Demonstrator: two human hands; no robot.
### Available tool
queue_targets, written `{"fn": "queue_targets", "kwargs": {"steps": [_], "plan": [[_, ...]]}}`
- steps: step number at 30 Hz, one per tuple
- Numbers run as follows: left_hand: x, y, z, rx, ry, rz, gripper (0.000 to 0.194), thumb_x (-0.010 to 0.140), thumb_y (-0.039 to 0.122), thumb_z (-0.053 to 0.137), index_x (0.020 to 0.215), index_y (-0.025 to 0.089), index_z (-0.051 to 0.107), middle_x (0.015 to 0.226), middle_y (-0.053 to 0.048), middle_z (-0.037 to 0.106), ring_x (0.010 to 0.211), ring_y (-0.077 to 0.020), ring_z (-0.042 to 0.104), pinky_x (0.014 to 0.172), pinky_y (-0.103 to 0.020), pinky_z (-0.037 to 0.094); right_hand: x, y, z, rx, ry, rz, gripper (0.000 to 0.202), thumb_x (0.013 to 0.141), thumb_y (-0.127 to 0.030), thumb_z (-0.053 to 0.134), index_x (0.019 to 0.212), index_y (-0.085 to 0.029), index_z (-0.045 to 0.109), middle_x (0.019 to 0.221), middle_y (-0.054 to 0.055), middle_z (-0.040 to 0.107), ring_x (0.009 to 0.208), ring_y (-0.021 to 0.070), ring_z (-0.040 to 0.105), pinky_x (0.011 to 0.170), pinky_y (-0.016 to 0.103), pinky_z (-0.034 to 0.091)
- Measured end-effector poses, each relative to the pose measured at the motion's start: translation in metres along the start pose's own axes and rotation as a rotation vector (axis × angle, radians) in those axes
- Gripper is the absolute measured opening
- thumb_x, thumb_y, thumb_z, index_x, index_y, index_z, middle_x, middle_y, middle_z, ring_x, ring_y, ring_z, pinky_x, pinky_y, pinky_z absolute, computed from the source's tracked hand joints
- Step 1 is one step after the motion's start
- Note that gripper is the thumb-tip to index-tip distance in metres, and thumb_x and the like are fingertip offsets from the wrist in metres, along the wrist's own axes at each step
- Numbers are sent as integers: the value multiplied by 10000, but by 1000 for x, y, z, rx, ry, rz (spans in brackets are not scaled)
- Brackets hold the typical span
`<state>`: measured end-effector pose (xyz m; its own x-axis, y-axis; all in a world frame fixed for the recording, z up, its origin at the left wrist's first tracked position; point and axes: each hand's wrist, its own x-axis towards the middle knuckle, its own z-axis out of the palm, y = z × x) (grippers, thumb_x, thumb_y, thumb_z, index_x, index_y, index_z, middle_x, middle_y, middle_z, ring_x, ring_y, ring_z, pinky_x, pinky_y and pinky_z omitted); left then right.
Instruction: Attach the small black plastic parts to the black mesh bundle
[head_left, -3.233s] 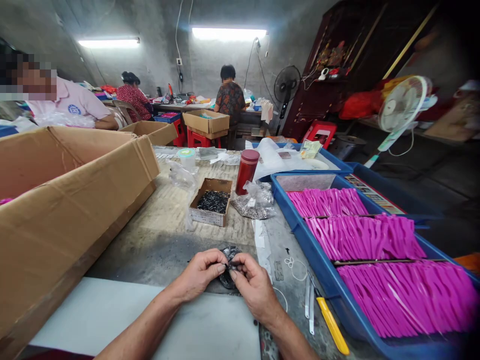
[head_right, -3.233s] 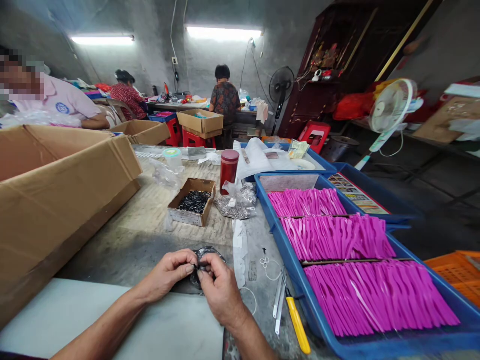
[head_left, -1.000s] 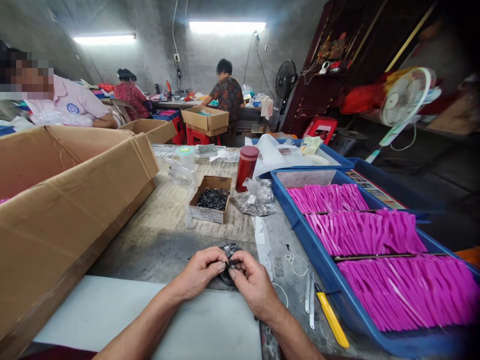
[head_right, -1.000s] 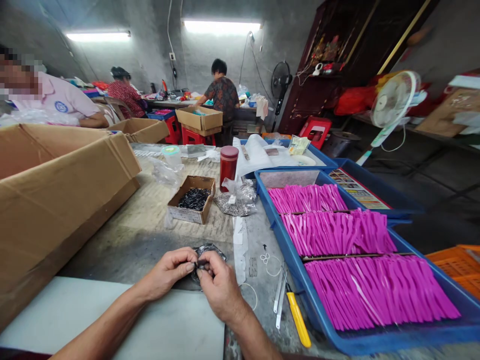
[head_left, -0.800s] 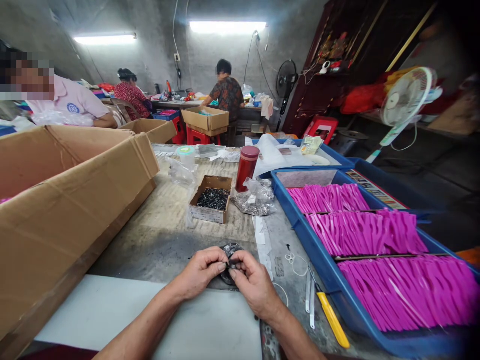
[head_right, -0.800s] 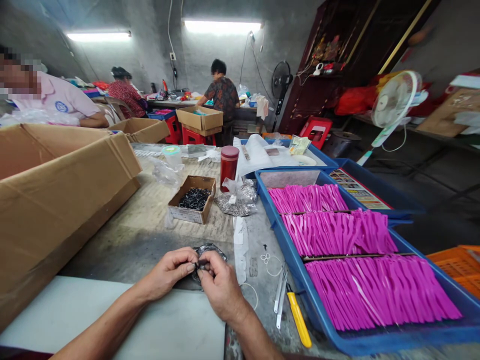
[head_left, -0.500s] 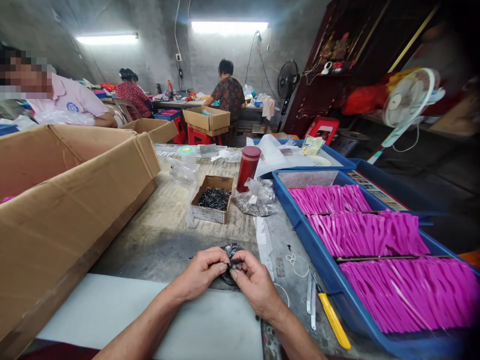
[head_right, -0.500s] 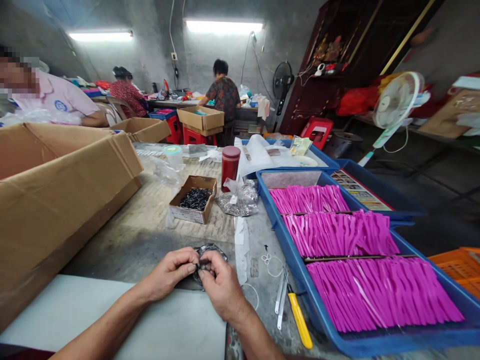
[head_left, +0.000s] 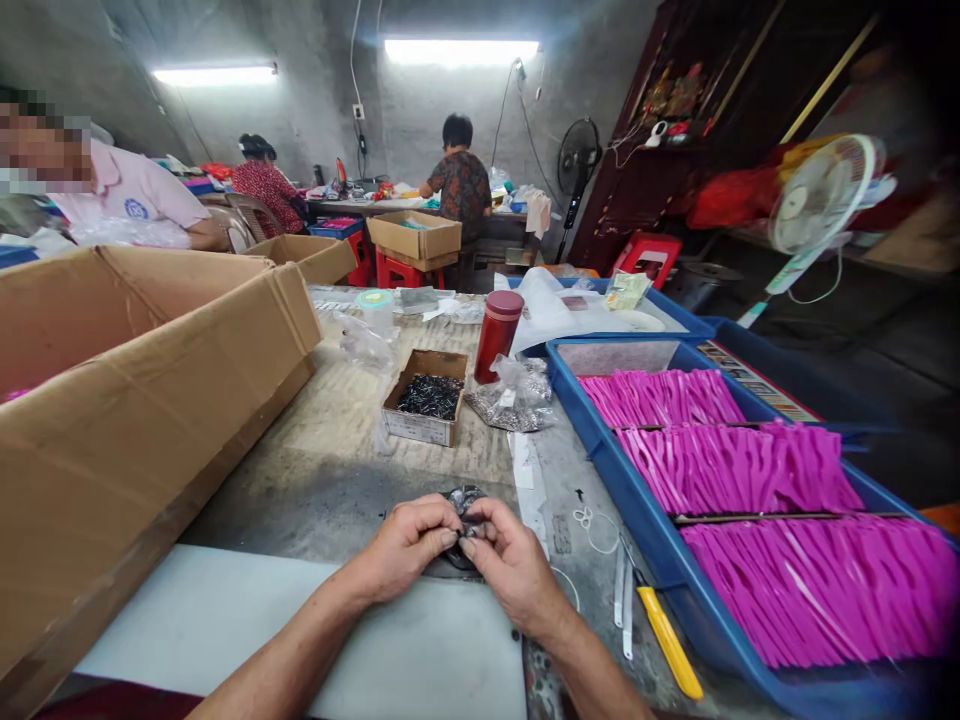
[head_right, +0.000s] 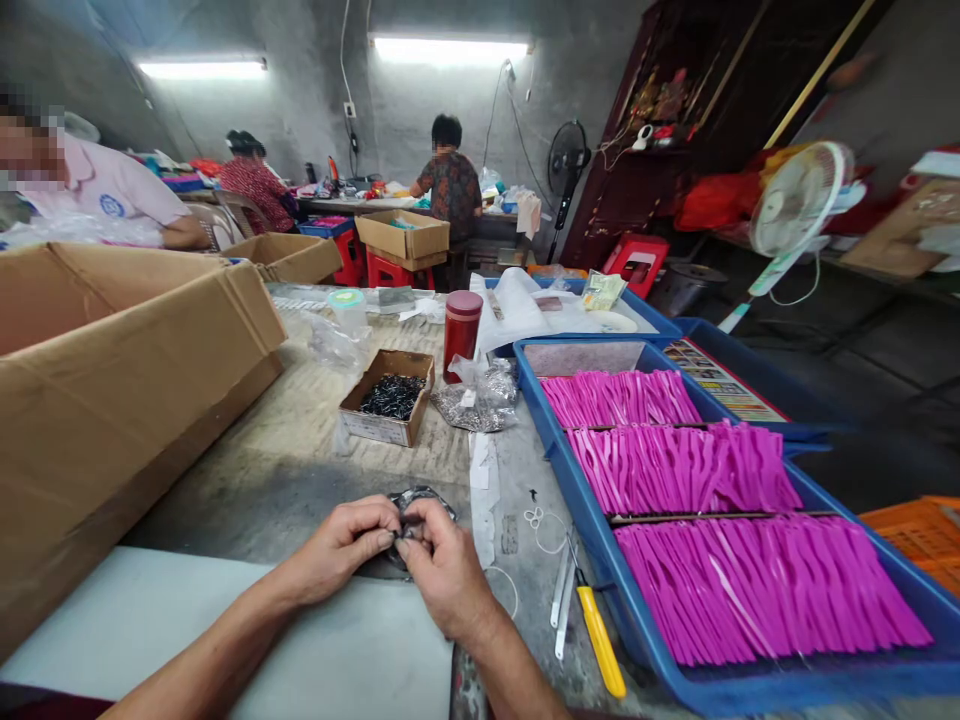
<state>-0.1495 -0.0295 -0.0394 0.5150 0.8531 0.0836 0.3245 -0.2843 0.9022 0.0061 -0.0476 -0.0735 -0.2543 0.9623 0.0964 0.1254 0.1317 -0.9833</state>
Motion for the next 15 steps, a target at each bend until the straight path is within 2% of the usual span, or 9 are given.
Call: {"fn": "queue_targets", "kwargs": {"steps": [11, 15], "plan": [[-1, -1, 1, -12, 70, 12, 150, 772, 176, 450, 662, 135, 543, 697, -13, 502, 676, -127, 474, 634, -218, 366, 1, 2, 2, 60, 50, -1, 182, 722, -178, 492, 903, -187, 483, 651, -25, 485, 574, 107, 448, 530, 208, 376], [-1, -3, 1, -36, 121, 19, 154, 766, 189, 455, 646, 130, 532, 675, -13, 490, 661, -129, 464, 625, -224, 364, 2, 0, 1, 14, 69, -5, 106, 732, -221, 482, 818, -178, 526, 635, -21, 483, 565, 109, 435, 516, 208, 359]]}}
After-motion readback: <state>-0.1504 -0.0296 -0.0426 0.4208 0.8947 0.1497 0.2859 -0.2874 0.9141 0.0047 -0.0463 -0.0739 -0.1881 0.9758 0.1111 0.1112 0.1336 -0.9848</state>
